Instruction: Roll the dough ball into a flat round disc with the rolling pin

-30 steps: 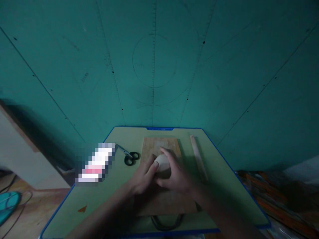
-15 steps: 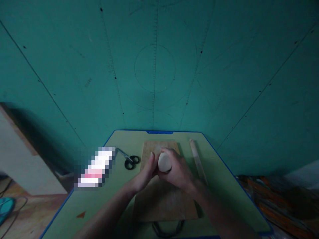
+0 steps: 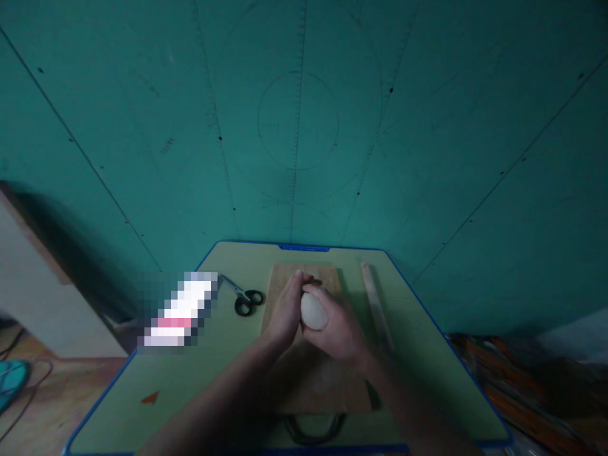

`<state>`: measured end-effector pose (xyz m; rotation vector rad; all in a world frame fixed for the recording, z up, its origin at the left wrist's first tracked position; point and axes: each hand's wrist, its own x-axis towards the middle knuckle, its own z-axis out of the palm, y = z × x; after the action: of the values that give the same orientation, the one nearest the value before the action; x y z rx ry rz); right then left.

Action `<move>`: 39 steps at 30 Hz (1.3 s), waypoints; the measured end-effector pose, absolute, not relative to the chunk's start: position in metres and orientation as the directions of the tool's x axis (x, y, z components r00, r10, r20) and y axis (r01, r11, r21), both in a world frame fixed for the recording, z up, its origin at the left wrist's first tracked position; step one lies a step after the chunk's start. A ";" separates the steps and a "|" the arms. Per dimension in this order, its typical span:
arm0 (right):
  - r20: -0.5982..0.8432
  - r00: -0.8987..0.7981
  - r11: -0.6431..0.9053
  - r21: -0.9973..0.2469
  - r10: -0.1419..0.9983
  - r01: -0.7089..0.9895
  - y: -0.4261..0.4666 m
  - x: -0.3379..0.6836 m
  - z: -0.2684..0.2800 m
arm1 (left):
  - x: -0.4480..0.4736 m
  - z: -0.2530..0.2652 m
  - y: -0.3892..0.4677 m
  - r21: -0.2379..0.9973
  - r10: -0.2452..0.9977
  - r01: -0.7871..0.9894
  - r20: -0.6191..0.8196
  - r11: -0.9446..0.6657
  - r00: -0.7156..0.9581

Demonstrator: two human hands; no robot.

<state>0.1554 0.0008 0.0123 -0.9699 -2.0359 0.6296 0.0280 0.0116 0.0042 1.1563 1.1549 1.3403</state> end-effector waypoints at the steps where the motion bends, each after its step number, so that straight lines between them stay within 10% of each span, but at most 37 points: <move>1: 0.430 -0.419 0.588 -0.705 0.799 0.397 -0.001 0.154 0.011 | 0.028 0.003 0.011 0.994 0.995 -0.093 0.055 -0.063 -0.085; 9: 0.423 -0.329 0.497 -0.847 0.844 0.187 -0.005 0.151 0.016 | 0.013 0.006 0.004 0.961 0.930 0.134 0.271 -0.244 -0.247; 18: 0.444 -0.182 0.479 -0.785 0.877 0.392 0.009 0.158 0.005 | 0.004 0.010 -0.008 0.837 0.957 0.467 0.279 -0.285 0.085; 29: 0.505 -0.288 0.580 -0.676 0.814 0.455 0.005 0.167 0.007 | 0.002 0.019 -0.013 0.843 0.926 0.408 0.246 -0.350 0.286; 39: 0.415 -0.221 0.467 -0.713 0.882 0.524 0.014 0.176 0.021 | -0.004 0.005 -0.003 0.847 0.957 0.444 0.264 -0.291 0.123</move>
<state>0.1756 0.0141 0.0205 -1.1784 -1.8881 0.5469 -0.0039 -0.0028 0.0054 1.8130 1.3544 1.1136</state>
